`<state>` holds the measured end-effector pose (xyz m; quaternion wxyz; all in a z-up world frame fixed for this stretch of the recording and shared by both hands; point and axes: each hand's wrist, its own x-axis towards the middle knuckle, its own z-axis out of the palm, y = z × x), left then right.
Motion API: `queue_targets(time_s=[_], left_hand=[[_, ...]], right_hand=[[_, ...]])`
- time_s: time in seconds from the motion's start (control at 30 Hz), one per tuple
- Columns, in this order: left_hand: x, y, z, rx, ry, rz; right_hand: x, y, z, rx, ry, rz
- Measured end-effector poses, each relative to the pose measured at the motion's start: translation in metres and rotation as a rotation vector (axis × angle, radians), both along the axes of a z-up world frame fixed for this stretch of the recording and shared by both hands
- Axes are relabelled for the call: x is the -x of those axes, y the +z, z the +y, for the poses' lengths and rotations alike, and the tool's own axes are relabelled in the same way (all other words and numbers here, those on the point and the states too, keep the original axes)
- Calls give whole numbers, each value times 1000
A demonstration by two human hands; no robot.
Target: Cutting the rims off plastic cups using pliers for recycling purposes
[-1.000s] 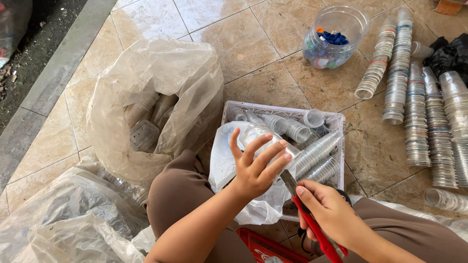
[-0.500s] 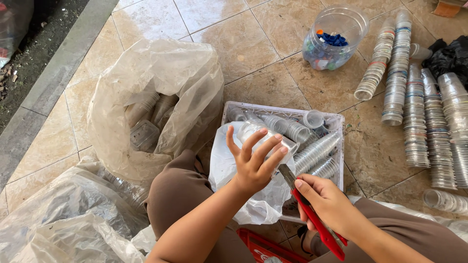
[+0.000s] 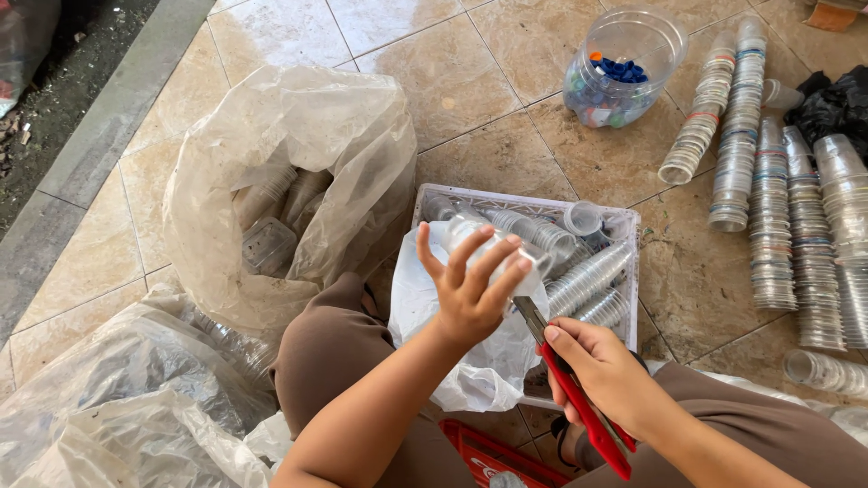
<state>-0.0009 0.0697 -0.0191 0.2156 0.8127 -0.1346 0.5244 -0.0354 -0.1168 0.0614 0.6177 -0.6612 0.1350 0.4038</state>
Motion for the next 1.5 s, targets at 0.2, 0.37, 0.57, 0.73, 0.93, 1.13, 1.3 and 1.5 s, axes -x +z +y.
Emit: queue_targets(time_s=[0.2, 0.37, 0.57, 0.73, 0.93, 1.13, 1.3, 1.5], left_hand=[[0, 1, -2, -10, 20, 3], [-3, 7, 3, 46, 5, 17], [-4, -8, -2, 14, 4, -6], [-2, -2, 1, 26, 13, -5], [-6, -11, 0, 24, 22, -4], [-5, -11, -8, 63, 0, 28], [-9, 6, 1, 85, 59, -3], [-5, 0, 2, 35, 36, -29]], right_hand=[[1, 2, 2, -4, -8, 45], [0, 1, 2, -54, -22, 40], [-2, 0, 5, -29, 7, 29], [-2, 4, 9, -16, -5, 85], [3, 0, 7, -83, -46, 142], [6, 1, 9, -114, -86, 151], [-1, 3, 0, -203, -179, 41], [-3, 9, 3, -3, -41, 1]])
